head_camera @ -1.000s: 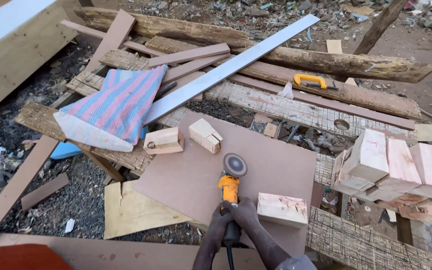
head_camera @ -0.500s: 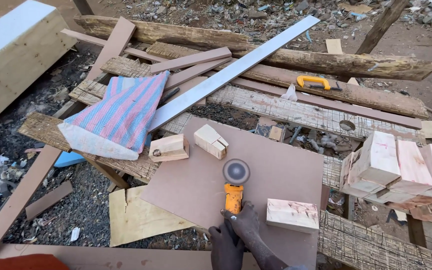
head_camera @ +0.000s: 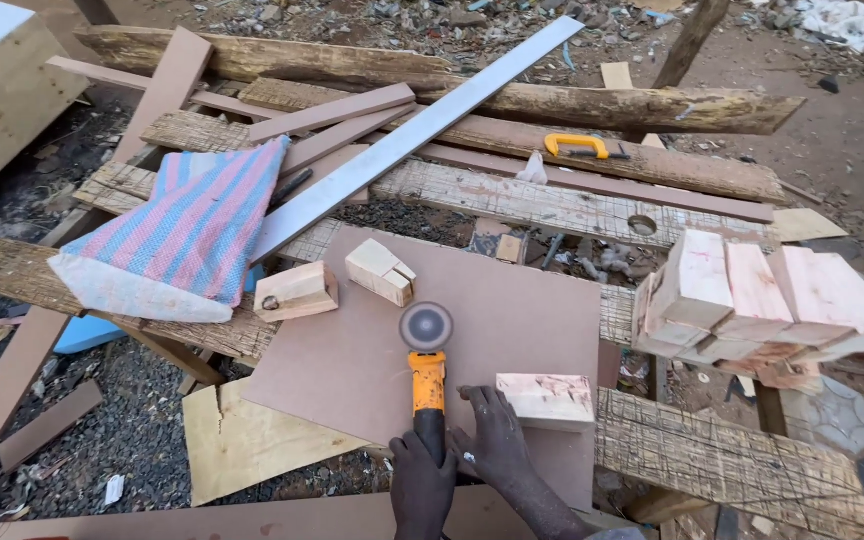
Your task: Using a handheld angle grinder to sand and smooth the surfaces of small wooden blocks on a pallet workbench.
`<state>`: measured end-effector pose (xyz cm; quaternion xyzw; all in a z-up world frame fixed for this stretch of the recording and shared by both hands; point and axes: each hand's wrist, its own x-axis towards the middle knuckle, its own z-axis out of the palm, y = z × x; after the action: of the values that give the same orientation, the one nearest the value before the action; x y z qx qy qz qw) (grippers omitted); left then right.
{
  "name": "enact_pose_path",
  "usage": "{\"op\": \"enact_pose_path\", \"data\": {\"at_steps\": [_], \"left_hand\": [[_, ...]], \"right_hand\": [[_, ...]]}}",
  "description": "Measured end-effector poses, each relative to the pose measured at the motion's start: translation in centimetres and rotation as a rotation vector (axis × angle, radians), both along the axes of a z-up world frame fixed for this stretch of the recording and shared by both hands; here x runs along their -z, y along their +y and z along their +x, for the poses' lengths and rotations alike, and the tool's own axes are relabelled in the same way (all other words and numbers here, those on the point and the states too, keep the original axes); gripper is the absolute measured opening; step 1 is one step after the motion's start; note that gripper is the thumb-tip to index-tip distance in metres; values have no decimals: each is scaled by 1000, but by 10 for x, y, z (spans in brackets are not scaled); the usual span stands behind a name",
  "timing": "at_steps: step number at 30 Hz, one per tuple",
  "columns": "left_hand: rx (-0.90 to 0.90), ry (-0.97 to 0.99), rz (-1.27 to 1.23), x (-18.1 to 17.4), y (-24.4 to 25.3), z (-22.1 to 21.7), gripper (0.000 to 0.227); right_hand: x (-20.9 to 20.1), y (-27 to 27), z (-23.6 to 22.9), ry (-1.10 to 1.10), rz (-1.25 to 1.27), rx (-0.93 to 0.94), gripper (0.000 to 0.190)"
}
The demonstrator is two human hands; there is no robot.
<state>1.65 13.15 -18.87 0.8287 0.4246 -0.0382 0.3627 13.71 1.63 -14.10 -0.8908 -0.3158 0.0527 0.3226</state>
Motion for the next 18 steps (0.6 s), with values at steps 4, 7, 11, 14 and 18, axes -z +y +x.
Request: {"op": "enact_pose_path", "data": {"at_steps": [4, 7, 11, 14, 18], "left_hand": [[9, 28, 11, 3, -1, 1, 69], [-17, -4, 56, 3, -2, -3, 69], [-57, 55, 38, 14, 1, 2, 82], [-84, 91, 45, 21, -2, 6, 93], [-236, 24, 198, 54, -9, 12, 108]], "right_hand": [[-7, -41, 35, -269, -142, -87, 100], [18, -83, 73, -327, -540, -35, 155], [13, -126, 112, -292, -453, -97, 114], [-11, -128, 116, -61, -498, -13, 104], [-38, -121, 108, 282, -607, 172, 99]]}}
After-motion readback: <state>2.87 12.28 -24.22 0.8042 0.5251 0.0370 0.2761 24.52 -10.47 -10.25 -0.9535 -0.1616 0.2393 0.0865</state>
